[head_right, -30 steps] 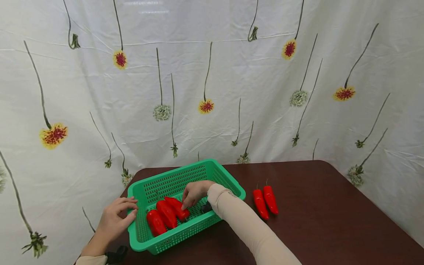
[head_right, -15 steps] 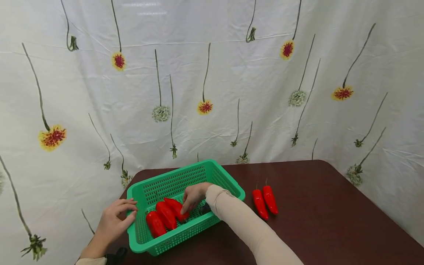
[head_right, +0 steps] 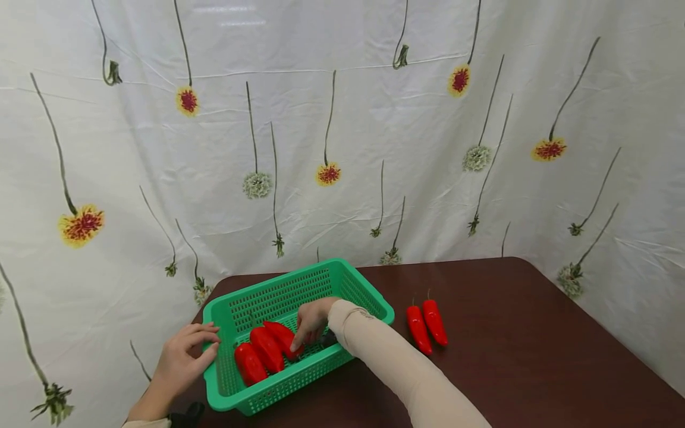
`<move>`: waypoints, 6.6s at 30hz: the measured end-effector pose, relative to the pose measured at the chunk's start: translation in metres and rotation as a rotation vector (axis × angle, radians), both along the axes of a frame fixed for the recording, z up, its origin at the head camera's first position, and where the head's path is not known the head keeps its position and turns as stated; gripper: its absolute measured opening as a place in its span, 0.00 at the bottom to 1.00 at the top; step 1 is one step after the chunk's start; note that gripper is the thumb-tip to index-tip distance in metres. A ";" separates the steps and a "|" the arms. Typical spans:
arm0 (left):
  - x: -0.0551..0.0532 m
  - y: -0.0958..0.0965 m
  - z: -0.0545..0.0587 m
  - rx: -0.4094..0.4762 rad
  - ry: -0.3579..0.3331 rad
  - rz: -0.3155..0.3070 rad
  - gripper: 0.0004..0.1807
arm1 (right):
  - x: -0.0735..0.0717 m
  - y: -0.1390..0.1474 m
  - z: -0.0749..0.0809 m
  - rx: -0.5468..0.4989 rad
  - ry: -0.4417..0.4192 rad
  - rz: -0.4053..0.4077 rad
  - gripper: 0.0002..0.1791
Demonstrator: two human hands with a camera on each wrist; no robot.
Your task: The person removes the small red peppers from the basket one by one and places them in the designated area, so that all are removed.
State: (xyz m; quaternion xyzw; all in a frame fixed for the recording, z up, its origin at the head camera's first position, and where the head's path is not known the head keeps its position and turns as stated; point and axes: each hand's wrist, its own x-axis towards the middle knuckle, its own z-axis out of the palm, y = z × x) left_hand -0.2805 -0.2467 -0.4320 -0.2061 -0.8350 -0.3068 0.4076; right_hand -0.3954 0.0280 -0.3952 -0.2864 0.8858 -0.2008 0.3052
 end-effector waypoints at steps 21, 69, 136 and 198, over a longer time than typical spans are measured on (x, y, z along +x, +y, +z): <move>0.000 0.001 0.000 0.004 0.018 -0.007 0.12 | 0.001 -0.002 0.001 -0.036 -0.099 0.001 0.04; -0.002 0.000 0.001 0.011 0.017 -0.032 0.12 | -0.011 0.011 0.008 -0.129 -0.214 -0.069 0.05; -0.001 0.001 0.002 -0.003 0.026 -0.024 0.10 | 0.026 0.030 0.068 -0.666 -0.336 -0.183 0.14; -0.002 0.002 0.003 -0.007 0.024 -0.011 0.10 | 0.076 0.068 0.042 -1.044 -0.381 -0.241 0.24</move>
